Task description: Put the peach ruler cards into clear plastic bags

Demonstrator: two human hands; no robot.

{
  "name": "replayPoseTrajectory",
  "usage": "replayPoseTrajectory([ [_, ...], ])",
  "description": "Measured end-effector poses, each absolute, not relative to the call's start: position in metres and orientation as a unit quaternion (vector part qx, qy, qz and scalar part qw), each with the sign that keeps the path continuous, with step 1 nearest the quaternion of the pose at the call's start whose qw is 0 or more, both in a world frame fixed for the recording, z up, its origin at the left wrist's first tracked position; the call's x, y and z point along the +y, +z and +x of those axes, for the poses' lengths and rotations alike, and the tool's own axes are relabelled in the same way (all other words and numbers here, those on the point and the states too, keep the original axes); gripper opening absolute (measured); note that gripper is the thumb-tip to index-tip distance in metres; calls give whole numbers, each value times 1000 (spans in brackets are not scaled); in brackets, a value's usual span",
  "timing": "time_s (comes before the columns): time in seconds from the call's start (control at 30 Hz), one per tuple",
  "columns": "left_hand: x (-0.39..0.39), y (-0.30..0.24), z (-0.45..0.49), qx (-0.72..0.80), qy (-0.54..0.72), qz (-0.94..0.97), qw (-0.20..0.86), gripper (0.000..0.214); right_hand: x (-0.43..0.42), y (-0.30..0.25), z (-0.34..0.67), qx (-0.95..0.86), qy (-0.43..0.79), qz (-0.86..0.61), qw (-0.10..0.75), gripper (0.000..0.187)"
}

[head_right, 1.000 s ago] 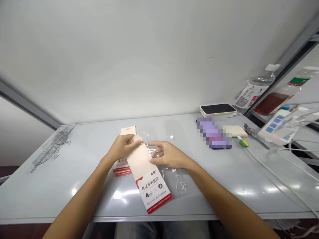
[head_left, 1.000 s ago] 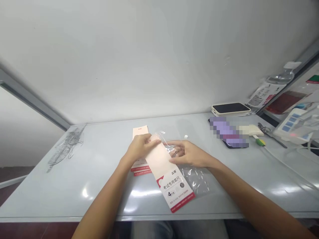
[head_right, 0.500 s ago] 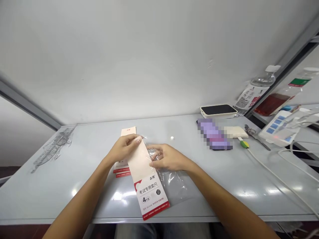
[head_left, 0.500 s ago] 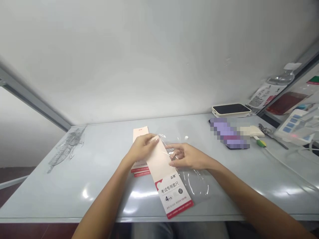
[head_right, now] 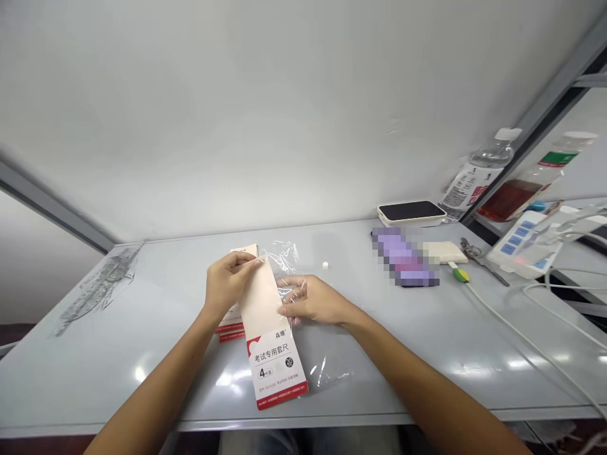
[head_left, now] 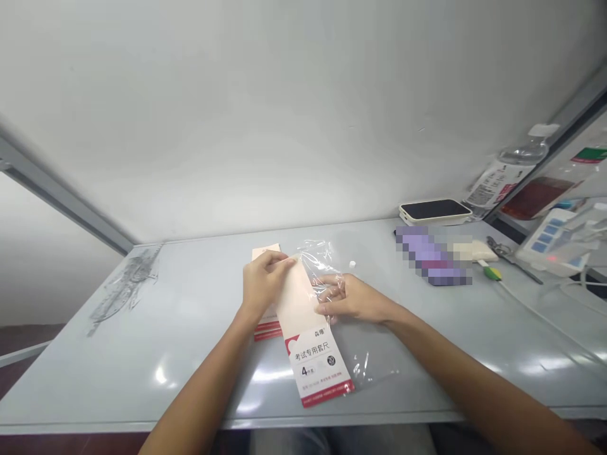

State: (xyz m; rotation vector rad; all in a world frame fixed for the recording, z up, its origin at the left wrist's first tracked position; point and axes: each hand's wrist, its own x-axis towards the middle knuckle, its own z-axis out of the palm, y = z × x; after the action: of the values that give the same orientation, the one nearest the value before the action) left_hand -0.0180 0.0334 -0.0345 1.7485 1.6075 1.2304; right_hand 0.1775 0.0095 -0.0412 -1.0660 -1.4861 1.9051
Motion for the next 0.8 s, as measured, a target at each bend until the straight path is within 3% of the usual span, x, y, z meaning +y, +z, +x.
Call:
replayPoseTrajectory([
  [0.23,34,-31,-21,562,526,580,265,26,9,-43,174,-532,707,-374,277,54],
  [0.37,32,-28,-16,484,595,488,417,47,9,-42,172,-525,678,-393,331,44],
  [0.5,25,-31,-3,463,489,453,584,44,11,-41,173,-510,639,-417,397,42],
  [0.8,20,-41,-1,534,486,517,460,41,12,-41,172,-475,670,-426,379,40],
])
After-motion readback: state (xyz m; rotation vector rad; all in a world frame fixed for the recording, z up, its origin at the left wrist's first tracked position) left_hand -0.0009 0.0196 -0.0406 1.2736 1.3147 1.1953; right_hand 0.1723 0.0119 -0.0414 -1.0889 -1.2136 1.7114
